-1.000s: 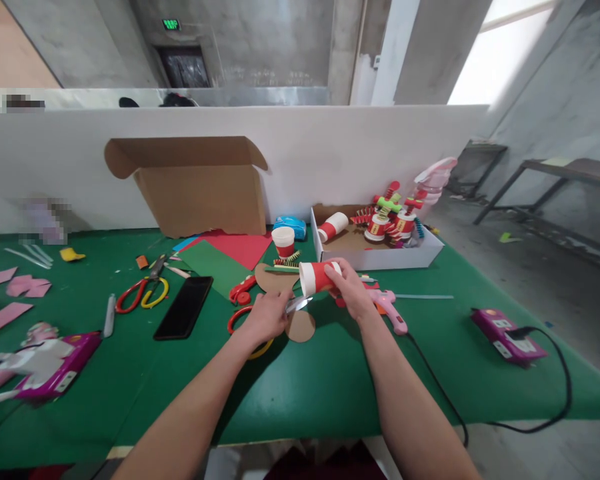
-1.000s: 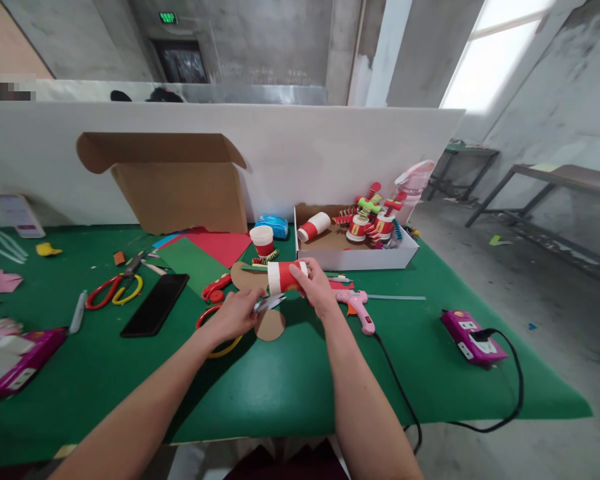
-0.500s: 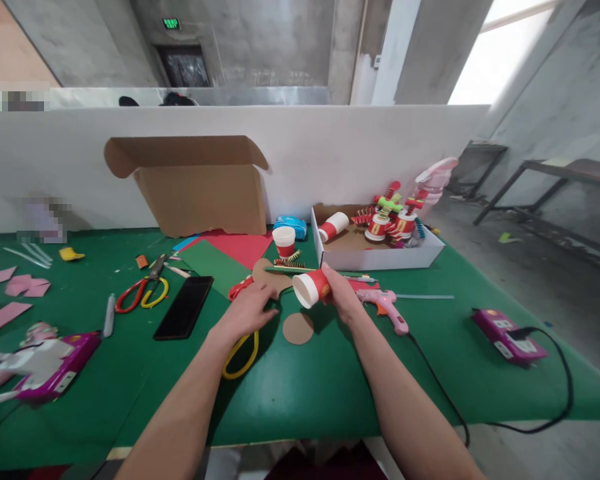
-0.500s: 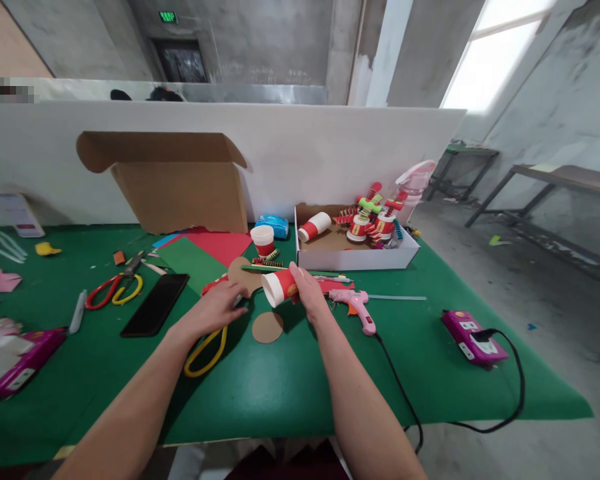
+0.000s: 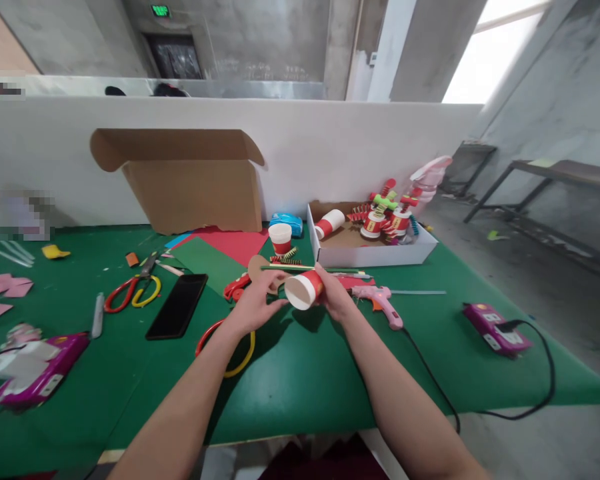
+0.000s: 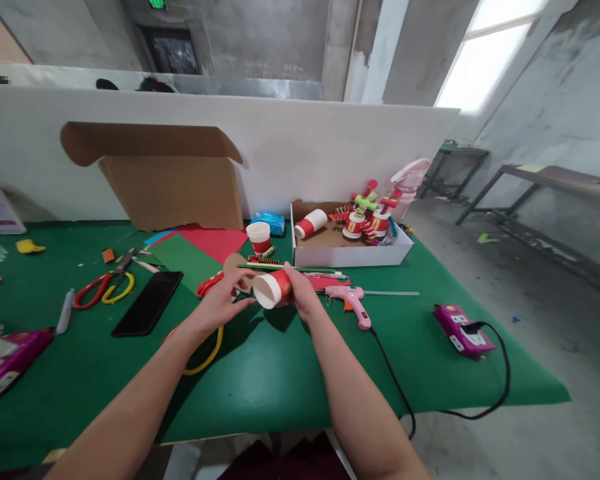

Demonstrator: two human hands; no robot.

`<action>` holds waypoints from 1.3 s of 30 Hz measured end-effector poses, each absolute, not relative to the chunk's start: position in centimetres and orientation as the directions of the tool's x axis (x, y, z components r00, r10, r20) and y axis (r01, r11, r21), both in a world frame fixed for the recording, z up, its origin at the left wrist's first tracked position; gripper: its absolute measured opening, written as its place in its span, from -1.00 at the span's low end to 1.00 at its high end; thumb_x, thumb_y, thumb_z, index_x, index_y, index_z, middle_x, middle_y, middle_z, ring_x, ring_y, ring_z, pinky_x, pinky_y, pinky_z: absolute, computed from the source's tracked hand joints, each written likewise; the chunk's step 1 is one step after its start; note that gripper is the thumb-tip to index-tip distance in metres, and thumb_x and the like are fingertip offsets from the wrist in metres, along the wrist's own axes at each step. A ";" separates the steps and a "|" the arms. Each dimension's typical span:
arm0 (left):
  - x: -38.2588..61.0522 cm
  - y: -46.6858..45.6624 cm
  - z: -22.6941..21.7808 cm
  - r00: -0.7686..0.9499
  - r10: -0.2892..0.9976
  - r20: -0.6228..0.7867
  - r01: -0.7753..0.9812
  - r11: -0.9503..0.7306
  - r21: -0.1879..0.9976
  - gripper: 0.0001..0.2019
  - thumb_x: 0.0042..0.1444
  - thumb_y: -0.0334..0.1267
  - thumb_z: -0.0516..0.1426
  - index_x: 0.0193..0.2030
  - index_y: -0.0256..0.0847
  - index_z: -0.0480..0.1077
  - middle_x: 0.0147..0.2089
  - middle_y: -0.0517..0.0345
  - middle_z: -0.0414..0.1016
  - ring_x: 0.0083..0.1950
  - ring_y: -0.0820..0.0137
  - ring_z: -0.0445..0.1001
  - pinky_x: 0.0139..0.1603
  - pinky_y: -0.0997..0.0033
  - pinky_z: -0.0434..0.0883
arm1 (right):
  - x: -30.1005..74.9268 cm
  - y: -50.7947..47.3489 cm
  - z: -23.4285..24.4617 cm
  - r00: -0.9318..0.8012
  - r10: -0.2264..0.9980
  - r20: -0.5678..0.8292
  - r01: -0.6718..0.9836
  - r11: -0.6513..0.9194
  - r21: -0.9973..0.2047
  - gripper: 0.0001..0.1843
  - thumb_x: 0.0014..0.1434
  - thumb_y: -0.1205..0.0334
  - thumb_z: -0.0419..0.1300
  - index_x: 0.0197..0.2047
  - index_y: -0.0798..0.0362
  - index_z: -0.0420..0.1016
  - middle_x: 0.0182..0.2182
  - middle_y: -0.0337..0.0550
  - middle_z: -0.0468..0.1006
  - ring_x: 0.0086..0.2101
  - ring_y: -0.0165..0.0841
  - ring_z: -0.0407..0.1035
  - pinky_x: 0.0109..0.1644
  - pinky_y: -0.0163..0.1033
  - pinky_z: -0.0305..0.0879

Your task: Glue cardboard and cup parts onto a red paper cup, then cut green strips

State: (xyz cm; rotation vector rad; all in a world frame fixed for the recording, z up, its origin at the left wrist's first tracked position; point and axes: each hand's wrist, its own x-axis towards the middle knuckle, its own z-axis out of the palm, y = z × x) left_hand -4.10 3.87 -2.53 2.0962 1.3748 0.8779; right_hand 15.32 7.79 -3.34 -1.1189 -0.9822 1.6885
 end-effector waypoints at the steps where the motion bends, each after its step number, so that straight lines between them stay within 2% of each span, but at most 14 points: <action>1: -4.3 3.9 -2.5 0.322 0.900 0.295 0.541 -0.430 0.722 -0.45 0.08 -0.17 0.21 0.23 -0.12 0.25 0.19 -0.04 0.39 0.13 0.16 0.41 0.11 0.12 0.39 | 15.2 7.7 -3.2 -0.268 0.910 -0.317 -0.271 -0.387 -0.882 -0.49 0.10 -0.30 0.19 -0.36 0.05 0.38 -0.61 -0.34 0.40 -0.60 -0.45 0.24 -0.54 -0.34 0.16; 4: -4.7 3.8 -2.9 0.476 0.827 0.300 0.364 -0.495 0.789 -0.21 0.05 -0.19 0.26 0.40 -0.05 0.04 0.40 -0.06 0.15 0.35 0.09 0.22 0.29 0.05 0.27 | 15.0 7.6 -3.0 -0.370 0.835 -0.407 -0.349 -0.531 -0.772 -0.52 0.22 -0.23 0.11 -0.36 0.06 0.41 -0.63 -0.32 0.41 -0.61 -0.44 0.27 -0.52 -0.34 0.23; 8: -4.2 3.8 -3.4 0.481 0.823 0.302 0.302 -0.479 0.824 -0.12 0.03 -0.18 0.29 0.44 -0.05 -0.04 0.45 -0.08 0.07 0.41 0.07 0.14 0.37 -0.01 0.17 | 14.3 7.0 -3.1 -0.441 0.799 -0.408 -0.347 -0.571 -0.744 -0.54 0.29 -0.18 0.04 -0.33 0.06 0.43 -0.64 -0.33 0.40 -0.63 -0.46 0.26 -0.54 -0.38 0.21; 12: -3.0 3.7 -3.5 0.468 0.770 0.434 0.242 -0.584 0.775 -0.26 0.00 -0.16 0.31 0.33 -0.12 0.19 0.40 -0.14 0.16 0.42 0.04 0.13 0.40 -0.03 0.12 | 13.0 6.2 -4.0 -0.472 0.803 -0.364 -0.284 -0.530 -0.799 -0.55 0.24 -0.20 0.11 -0.32 0.06 0.45 -0.68 -0.37 0.35 -0.65 -0.48 0.23 -0.57 -0.39 0.18; 15: -2.8 3.9 -3.5 0.363 0.781 0.509 0.248 -0.607 0.755 -0.41 -0.04 -0.13 0.33 0.16 -0.16 0.35 0.32 -0.20 0.27 0.38 0.02 0.19 0.37 -0.03 0.17 | 13.0 6.4 -4.2 -0.481 0.819 -0.312 -0.206 -0.452 -0.868 -0.47 0.19 -0.29 0.07 -0.32 0.06 0.45 -0.68 -0.34 0.35 -0.67 -0.46 0.22 -0.62 -0.39 0.14; 18: -3.6 4.5 -3.5 0.116 0.877 0.467 0.274 -0.480 0.834 -0.40 -0.13 -0.07 0.35 0.07 -0.22 0.39 0.12 -0.13 0.49 0.22 0.07 0.40 0.27 0.01 0.30 | 14.2 7.2 -3.6 -0.315 0.920 -0.233 -0.051 -0.261 -0.964 -0.48 0.15 -0.29 0.07 -0.35 0.05 0.43 -0.59 -0.27 0.44 -0.67 -0.47 0.21 -0.62 -0.37 0.11; 20: -4.2 4.9 -3.4 -0.022 0.933 0.360 0.279 -0.340 0.898 -0.44 -0.17 -0.05 0.34 -0.01 -0.22 0.42 -0.04 -0.03 0.58 0.06 0.13 0.51 0.16 0.07 0.41 | 15.8 7.9 -2.5 -0.096 0.993 -0.073 0.103 -0.063 -0.993 -0.57 0.14 -0.19 0.09 -0.37 0.04 0.42 -0.54 -0.24 0.47 -0.64 -0.48 0.20 -0.58 -0.36 0.11; 22: -4.6 5.1 -3.3 -0.079 0.959 0.271 0.269 -0.241 0.932 -0.49 -0.19 -0.03 0.33 -0.09 -0.22 0.44 -0.12 0.03 0.61 -0.03 0.16 0.55 0.08 0.12 0.46 | 17.7 8.3 -1.1 0.028 0.992 0.125 0.341 0.109 -0.934 -0.66 0.16 -0.07 0.06 -0.36 0.03 0.43 -0.52 -0.22 0.49 -0.57 -0.42 0.26 -0.51 -0.34 0.14; 24: -4.6 5.3 -3.1 -0.109 0.964 0.240 0.229 -0.211 0.950 -0.49 -0.20 -0.01 0.31 -0.10 -0.22 0.44 -0.13 0.03 0.61 -0.02 0.16 0.54 0.08 0.12 0.46 | 19.9 8.3 0.4 0.005 0.961 0.277 0.631 0.212 -0.746 -0.75 0.17 0.07 0.06 -0.40 0.03 0.43 -0.48 -0.19 0.52 -0.45 -0.37 0.34 -0.39 -0.32 0.16; 27: -4.3 5.3 -2.8 -0.158 0.960 0.233 0.157 -0.209 0.965 -0.42 -0.22 -0.01 0.31 -0.02 -0.22 0.42 -0.05 -0.01 0.60 0.06 0.15 0.51 0.17 0.08 0.40 | 23.8 7.5 2.2 -0.039 0.985 0.166 0.905 0.105 -0.412 -0.82 0.12 0.19 0.10 -0.47 0.02 0.41 -0.53 -0.17 0.51 -0.46 -0.35 0.32 -0.41 -0.29 0.05; 30: -4.3 5.3 -2.4 -0.164 0.962 0.219 0.144 -0.196 0.970 -0.35 -0.22 -0.03 0.32 0.05 -0.24 0.39 0.03 -0.05 0.56 0.10 0.14 0.49 0.21 0.05 0.36 | 27.8 6.2 2.5 0.031 0.999 0.039 0.967 -0.021 -0.254 -0.87 0.11 0.21 0.13 -0.46 0.00 0.41 -0.49 -0.15 0.54 -0.45 -0.33 0.36 -0.41 -0.29 0.04; 34: -4.5 5.2 -2.1 -0.115 0.970 0.214 0.137 -0.197 0.971 -0.32 -0.20 -0.01 0.32 0.09 -0.26 0.37 0.05 -0.07 0.55 0.12 0.14 0.48 0.20 0.04 0.36 | 31.0 4.9 1.0 0.106 0.985 -0.137 0.978 -0.129 -0.164 -0.79 0.05 0.11 0.23 -0.50 0.00 0.35 -0.51 -0.13 0.54 -0.46 -0.29 0.39 -0.44 -0.29 0.05; 37: -4.5 5.1 -1.9 -0.110 0.975 0.194 0.098 -0.184 0.978 -0.31 -0.22 -0.02 0.34 0.07 -0.28 0.36 0.05 -0.10 0.55 0.12 0.13 0.48 0.19 0.04 0.37 | 31.2 4.5 -0.3 0.053 0.959 -0.279 0.979 -0.106 -0.176 -0.83 0.02 0.18 0.24 -0.49 0.00 0.34 -0.49 -0.16 0.56 -0.44 -0.29 0.42 -0.42 -0.30 0.08; 39: -4.5 5.0 -1.8 -0.118 0.974 0.194 0.094 -0.184 0.978 -0.30 -0.23 -0.03 0.34 0.08 -0.28 0.35 0.06 -0.10 0.54 0.11 0.14 0.48 0.19 0.05 0.37 | 30.9 4.4 -0.6 0.036 0.954 -0.297 0.980 -0.092 -0.176 -0.90 0.04 0.24 0.20 -0.46 0.00 0.34 -0.45 -0.15 0.57 -0.41 -0.29 0.44 -0.40 -0.31 0.10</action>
